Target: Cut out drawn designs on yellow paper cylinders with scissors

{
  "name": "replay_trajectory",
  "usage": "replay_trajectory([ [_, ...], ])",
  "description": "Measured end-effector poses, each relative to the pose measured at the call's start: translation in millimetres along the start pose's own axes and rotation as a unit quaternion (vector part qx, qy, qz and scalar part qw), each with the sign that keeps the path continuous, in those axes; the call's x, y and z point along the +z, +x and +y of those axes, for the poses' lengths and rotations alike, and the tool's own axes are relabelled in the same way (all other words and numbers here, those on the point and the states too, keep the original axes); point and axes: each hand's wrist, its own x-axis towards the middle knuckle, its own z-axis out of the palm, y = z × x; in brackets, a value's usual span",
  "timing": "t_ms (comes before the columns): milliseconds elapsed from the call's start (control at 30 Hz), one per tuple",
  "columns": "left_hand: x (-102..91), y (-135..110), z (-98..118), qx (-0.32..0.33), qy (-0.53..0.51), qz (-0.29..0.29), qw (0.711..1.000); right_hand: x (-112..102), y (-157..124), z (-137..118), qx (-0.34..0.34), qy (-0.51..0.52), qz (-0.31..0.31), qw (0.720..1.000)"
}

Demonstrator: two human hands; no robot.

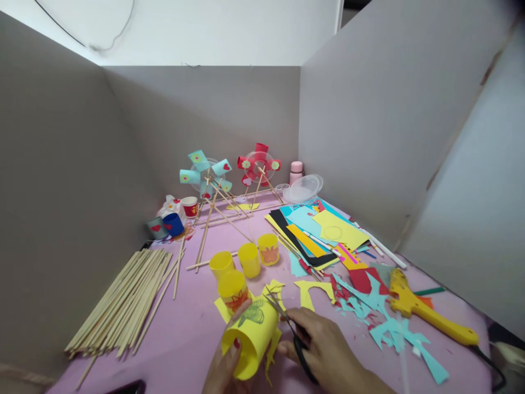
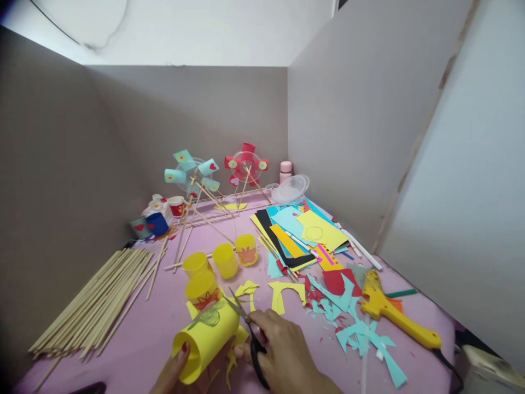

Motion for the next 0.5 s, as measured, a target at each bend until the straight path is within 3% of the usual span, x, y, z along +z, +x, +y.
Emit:
replay_trajectory([
  [233,5.6,0.0,-3.2,0.020,-0.008,-0.013,1.000,-2.7,-1.4,1.1,0.007,0.011,-0.004,1.000],
  [500,-9.7,10.4,-6.3,0.026,-0.060,0.014,0.998,4.8,2.7,10.8,0.033,0.153,-0.013,0.988],
])
